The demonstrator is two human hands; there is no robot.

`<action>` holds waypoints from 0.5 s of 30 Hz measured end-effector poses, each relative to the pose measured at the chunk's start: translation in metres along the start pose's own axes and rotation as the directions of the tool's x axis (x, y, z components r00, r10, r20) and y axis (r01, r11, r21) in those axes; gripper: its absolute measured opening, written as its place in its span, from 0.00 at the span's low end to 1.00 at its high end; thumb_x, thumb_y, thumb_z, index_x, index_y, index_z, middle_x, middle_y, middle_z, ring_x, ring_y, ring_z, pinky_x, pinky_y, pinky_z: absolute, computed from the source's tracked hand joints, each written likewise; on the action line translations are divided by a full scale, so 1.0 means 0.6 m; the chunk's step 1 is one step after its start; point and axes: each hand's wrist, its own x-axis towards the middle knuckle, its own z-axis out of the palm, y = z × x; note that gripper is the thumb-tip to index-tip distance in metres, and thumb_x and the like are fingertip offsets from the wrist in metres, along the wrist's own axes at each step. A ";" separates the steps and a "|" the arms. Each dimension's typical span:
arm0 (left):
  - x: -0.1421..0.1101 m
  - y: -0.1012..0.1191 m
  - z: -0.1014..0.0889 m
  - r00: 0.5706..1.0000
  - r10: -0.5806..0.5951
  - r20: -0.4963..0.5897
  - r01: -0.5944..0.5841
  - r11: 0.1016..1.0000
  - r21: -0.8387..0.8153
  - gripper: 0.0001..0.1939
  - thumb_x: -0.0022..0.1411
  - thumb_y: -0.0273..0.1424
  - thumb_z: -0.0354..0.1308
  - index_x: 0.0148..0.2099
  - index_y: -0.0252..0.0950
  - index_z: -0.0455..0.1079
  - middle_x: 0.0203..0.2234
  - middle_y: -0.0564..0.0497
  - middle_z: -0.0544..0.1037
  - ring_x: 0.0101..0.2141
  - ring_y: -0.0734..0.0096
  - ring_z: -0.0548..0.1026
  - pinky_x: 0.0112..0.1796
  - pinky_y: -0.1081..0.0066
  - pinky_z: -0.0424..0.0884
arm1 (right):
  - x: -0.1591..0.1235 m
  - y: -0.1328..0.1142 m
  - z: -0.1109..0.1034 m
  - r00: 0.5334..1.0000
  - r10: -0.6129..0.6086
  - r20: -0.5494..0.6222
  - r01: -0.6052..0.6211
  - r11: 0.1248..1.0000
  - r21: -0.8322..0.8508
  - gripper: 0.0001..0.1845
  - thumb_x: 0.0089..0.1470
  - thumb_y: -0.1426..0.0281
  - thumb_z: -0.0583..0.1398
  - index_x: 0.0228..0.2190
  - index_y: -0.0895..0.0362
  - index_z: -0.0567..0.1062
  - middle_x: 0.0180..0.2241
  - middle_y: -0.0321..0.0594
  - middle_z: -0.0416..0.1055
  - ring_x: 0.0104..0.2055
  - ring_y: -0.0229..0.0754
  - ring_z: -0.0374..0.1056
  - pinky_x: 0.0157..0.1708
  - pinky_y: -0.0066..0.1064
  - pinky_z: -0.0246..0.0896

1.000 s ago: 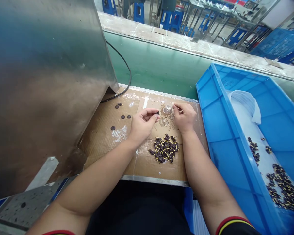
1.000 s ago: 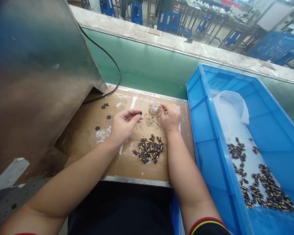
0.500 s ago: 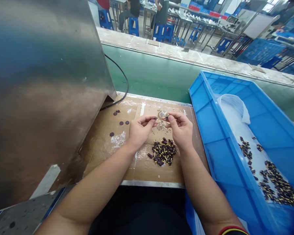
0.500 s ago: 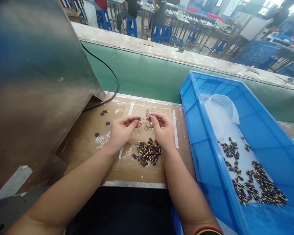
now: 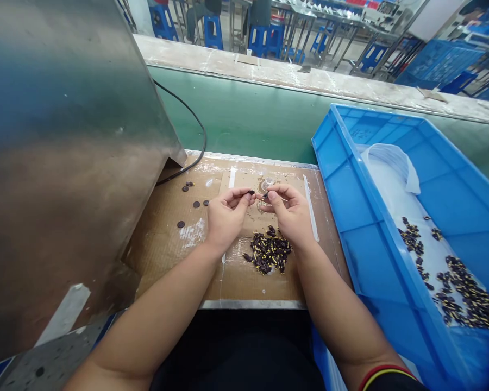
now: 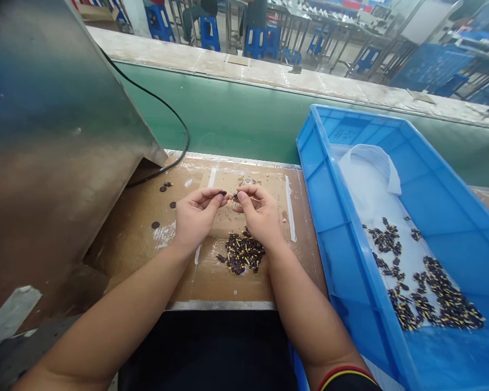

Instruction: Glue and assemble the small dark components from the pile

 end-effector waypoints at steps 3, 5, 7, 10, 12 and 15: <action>-0.003 0.004 0.003 1.000 0.014 0.004 -0.014 0.999 0.029 0.12 0.60 0.32 0.69 0.43 0.31 0.76 0.38 0.42 0.82 0.39 0.66 0.82 0.47 0.67 0.80 | -0.001 0.000 0.000 1.000 0.012 0.009 -0.013 0.999 0.033 0.14 0.59 0.56 0.64 0.40 0.51 0.75 0.41 0.38 0.72 0.44 0.42 0.76 0.41 0.35 0.82; -0.004 0.006 0.004 1.000 0.011 0.021 -0.012 0.997 0.074 0.12 0.59 0.31 0.69 0.43 0.30 0.76 0.39 0.42 0.82 0.39 0.66 0.82 0.47 0.68 0.79 | -0.001 -0.001 0.000 1.000 0.015 0.010 -0.016 0.999 0.032 0.14 0.59 0.56 0.65 0.40 0.52 0.75 0.41 0.39 0.73 0.43 0.41 0.76 0.43 0.36 0.82; -0.005 0.007 0.003 0.999 0.005 0.042 -0.010 0.991 0.133 0.12 0.59 0.32 0.70 0.42 0.30 0.77 0.39 0.42 0.82 0.39 0.66 0.82 0.47 0.68 0.79 | -0.001 -0.003 0.000 1.000 0.011 0.011 -0.011 0.999 0.030 0.14 0.59 0.56 0.65 0.40 0.53 0.75 0.41 0.39 0.73 0.43 0.41 0.75 0.44 0.36 0.81; -0.004 0.009 0.000 0.998 0.013 0.057 -0.024 0.980 0.195 0.12 0.60 0.36 0.69 0.41 0.32 0.79 0.36 0.43 0.82 0.37 0.67 0.81 0.43 0.69 0.79 | -0.001 -0.008 0.000 1.000 0.010 0.013 -0.011 0.998 0.061 0.14 0.58 0.57 0.65 0.39 0.55 0.76 0.40 0.38 0.73 0.42 0.39 0.74 0.43 0.36 0.81; -0.003 0.008 -0.003 0.998 0.017 0.055 -0.027 0.982 0.187 0.13 0.60 0.38 0.69 0.40 0.32 0.80 0.33 0.44 0.82 0.34 0.69 0.81 0.40 0.71 0.78 | -0.001 -0.010 0.001 1.000 0.014 0.018 -0.016 0.996 0.089 0.14 0.58 0.58 0.66 0.38 0.54 0.76 0.39 0.37 0.73 0.41 0.38 0.74 0.43 0.35 0.81; -0.002 0.006 -0.004 0.999 0.009 0.051 -0.016 0.991 0.134 0.14 0.57 0.38 0.71 0.39 0.32 0.79 0.32 0.44 0.82 0.33 0.70 0.80 0.39 0.74 0.78 | -0.002 -0.013 0.003 0.999 0.008 0.038 -0.012 0.995 0.102 0.14 0.57 0.58 0.66 0.38 0.54 0.76 0.38 0.37 0.73 0.41 0.38 0.74 0.41 0.34 0.82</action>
